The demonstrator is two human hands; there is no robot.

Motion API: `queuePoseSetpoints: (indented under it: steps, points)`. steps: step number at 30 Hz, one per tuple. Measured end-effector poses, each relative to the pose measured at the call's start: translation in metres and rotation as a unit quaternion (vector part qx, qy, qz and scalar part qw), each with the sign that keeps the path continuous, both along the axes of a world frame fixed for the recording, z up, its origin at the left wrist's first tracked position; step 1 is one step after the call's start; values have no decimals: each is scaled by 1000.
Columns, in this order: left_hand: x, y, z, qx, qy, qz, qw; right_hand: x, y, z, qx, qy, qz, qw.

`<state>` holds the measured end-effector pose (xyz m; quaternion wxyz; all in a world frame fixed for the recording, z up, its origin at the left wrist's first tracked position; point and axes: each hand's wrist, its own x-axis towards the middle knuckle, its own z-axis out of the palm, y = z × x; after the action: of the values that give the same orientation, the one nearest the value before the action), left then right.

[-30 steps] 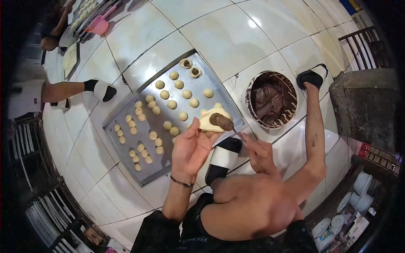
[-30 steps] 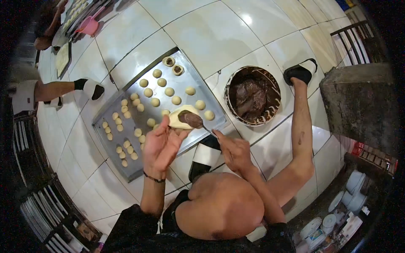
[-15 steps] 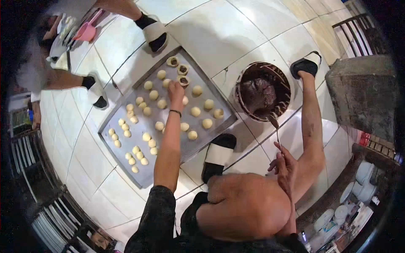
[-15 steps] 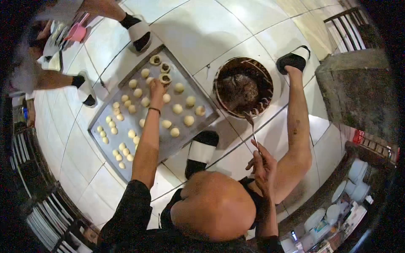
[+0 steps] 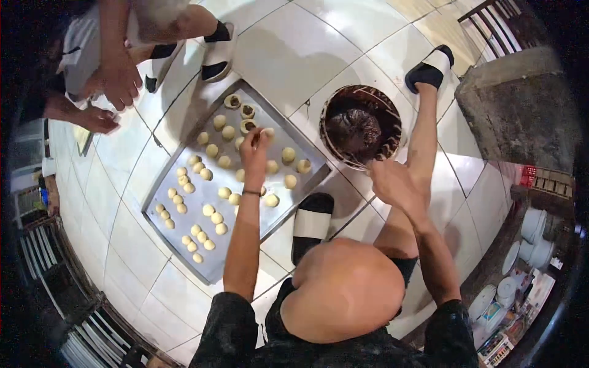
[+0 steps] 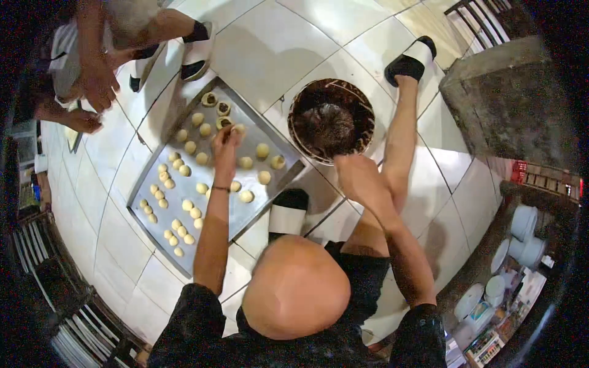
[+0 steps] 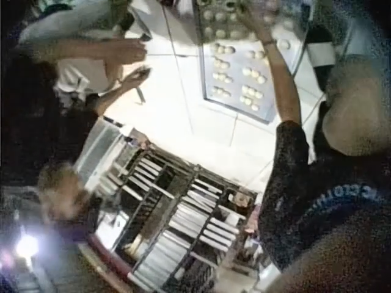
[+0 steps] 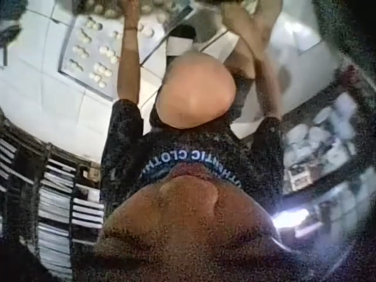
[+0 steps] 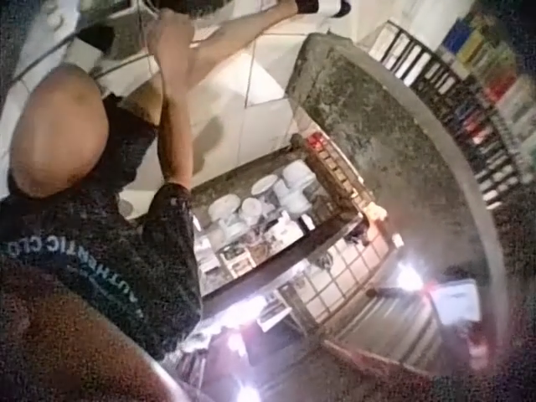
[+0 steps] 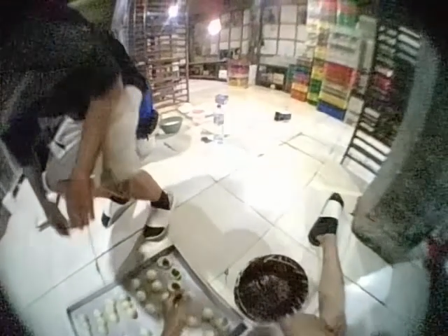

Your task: Manually shaping dough balls and adding a dark filling using a spoon.

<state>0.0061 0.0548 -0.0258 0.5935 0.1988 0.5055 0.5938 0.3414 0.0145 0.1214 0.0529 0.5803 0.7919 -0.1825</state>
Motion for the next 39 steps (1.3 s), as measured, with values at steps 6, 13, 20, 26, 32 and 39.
queuePoseSetpoints:
  steps: [6, 13, 20, 26, 32, 39]
  points:
    - [-3, -59, 52, 25, -211, -17, 977, 24, -16, 1, -85, 266, -70, 958]
    - [81, -91, 128, -39, -194, -259, 945, -111, -17, 70, -254, 622, -207, 711]
    - [67, -104, 118, -106, -323, -190, 921, -138, -24, 21, -17, 637, -49, 769]
    - [28, -117, 132, -106, -334, -12, 936, -102, -61, 39, 23, 520, -64, 852]
    - [5, -105, 181, -36, -493, -60, 867, -68, -98, 77, 14, 426, 43, 904]
    - [-13, -101, 144, -55, -438, -11, 897, -20, -59, 38, -23, 317, 164, 934]
